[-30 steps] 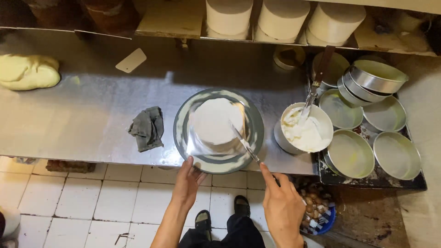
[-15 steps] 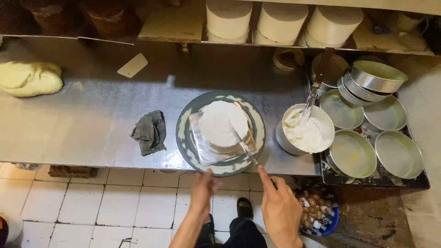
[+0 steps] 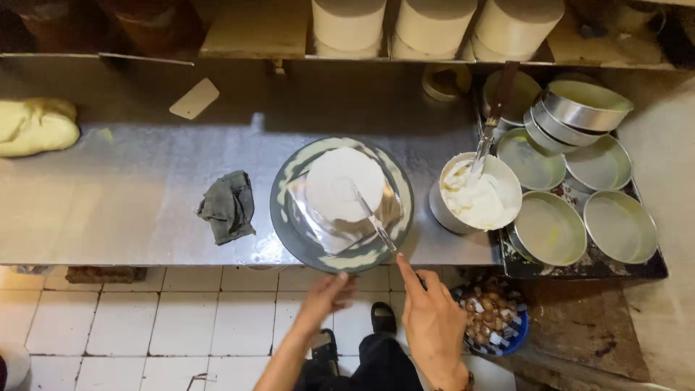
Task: Apply and smooth frosting on a round cake using an offset spatula on a turntable.
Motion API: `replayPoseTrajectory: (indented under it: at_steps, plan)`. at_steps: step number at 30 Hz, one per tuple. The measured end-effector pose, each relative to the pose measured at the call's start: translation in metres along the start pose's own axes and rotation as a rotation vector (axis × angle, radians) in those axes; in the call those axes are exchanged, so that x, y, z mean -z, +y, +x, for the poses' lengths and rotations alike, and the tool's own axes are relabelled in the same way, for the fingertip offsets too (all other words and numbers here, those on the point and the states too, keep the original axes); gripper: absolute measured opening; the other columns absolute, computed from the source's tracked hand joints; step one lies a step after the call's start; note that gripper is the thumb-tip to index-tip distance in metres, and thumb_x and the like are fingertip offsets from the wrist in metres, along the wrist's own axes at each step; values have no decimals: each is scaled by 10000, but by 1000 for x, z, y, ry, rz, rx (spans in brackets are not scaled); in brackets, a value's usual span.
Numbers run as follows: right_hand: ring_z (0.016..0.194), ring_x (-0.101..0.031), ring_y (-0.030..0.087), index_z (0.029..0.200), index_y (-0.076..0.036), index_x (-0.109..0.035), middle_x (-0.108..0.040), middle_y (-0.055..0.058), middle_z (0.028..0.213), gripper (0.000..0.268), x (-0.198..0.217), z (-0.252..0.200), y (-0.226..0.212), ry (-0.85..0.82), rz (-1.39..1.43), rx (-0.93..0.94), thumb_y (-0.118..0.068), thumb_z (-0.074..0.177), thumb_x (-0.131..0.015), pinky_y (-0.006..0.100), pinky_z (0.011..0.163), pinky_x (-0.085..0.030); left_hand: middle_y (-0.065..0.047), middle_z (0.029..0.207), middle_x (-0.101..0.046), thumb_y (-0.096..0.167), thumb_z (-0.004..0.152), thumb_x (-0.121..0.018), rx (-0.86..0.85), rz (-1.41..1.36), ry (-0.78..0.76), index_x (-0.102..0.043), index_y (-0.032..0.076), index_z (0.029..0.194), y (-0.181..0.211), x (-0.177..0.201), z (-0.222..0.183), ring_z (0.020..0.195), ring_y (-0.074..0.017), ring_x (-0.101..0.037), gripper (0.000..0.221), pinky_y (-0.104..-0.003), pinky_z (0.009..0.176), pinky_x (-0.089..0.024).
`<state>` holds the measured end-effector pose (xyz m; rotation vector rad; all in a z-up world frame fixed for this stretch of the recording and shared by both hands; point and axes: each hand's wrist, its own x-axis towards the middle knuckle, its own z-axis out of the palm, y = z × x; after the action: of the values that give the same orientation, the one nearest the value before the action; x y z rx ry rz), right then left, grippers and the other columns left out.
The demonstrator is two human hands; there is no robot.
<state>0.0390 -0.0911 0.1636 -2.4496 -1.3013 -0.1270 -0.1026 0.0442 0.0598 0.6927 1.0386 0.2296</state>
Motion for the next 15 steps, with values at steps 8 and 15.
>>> replayPoseTrajectory:
  at_steps: [8,15]
  plan:
    - [710,-661,174,1379,-308,-650,-663,-25,1004,606,-9,0,-4,25,-9,-10,-50,832,-671,317,564,-517,-277,1093,-735,251,957,-576,-68,-137,112,-582,-74,1197,3,-5,-6,865,-350,-721,404,-401,765,-556]
    - [702,-659,188,1393,-274,-636,-649,4,974,603,-7,5,-7,-26,-5,4,-55,833,-677,345,568,-522,-114,817,-645,410,965,-581,-300,-241,200,-616,-7,1126,10,2,-2,685,-213,-635,448,-320,720,-473]
